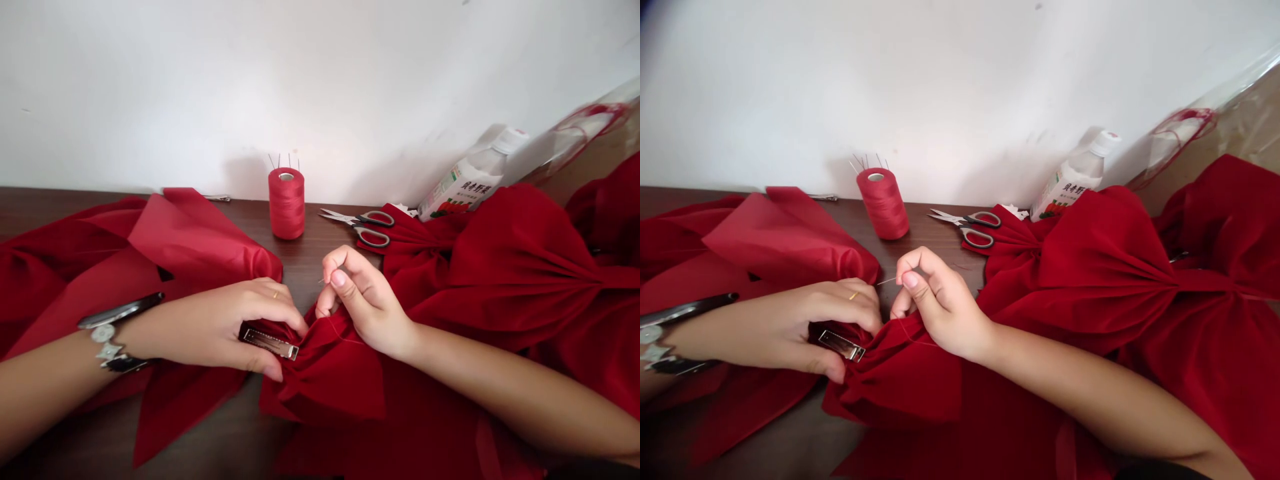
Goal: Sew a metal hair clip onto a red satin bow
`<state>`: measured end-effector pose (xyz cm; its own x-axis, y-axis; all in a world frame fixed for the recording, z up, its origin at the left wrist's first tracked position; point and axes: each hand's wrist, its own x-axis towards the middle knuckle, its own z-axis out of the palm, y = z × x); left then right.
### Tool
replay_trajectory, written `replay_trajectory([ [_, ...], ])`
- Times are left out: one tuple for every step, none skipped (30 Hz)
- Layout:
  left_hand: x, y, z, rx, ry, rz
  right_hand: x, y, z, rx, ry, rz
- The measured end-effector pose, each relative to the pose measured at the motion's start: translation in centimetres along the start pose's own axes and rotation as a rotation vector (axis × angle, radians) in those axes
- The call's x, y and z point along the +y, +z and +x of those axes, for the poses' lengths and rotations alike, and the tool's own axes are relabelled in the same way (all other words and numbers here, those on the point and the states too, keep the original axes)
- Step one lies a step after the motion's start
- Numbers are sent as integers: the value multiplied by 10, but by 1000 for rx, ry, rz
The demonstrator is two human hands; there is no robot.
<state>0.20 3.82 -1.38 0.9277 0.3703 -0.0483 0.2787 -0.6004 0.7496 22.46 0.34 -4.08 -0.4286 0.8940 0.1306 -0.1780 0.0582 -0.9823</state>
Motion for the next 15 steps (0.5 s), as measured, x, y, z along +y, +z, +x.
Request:
replay_trajectory([
  [1, -1, 1, 0, 13, 2, 1, 0, 0, -5, -15, -3],
  [2, -2, 2, 1, 24, 3, 1, 1, -1, -8, -28, -6],
  [3, -2, 3, -3, 36, -4, 2, 1, -1, -11, -41, -10],
  [3, -3, 3, -12, 50, -17, 3, 1, -1, -14, -52, -16],
  [3, -3, 3, -25, 61, -31, 4, 1, -2, -16, -63, -24],
  [3, -2, 4, -40, 65, -45, 5, 0, -3, -19, -75, -33],
  [2, -2, 4, -55, 62, -57, 6, 0, -4, -21, -86, -45],
  [2, -2, 3, -66, 52, -66, 7, -1, -5, -22, -98, -59],
  [2, -2, 3, -73, 36, -69, 7, -1, -5, -20, -112, -74],
  [2, -2, 3, -81, 17, -69, 7, -2, -6, -18, -126, -91],
  [4, -2, 3, -86, -7, -63, 6, -2, -7, -15, -138, -107],
  [5, -3, 2, -89, -39, -49, 5, -2, -8, -12, -149, -121],
  [7, -4, 1, -87, -79, -27, 4, -2, -8, -12, -156, -132],
  [9, -5, 1, -78, -121, 4, 3, -2, -9, -12, -161, -139],
  [10, -6, 0, -71, -151, 39, 2, -2, -9, -14, -164, -143],
])
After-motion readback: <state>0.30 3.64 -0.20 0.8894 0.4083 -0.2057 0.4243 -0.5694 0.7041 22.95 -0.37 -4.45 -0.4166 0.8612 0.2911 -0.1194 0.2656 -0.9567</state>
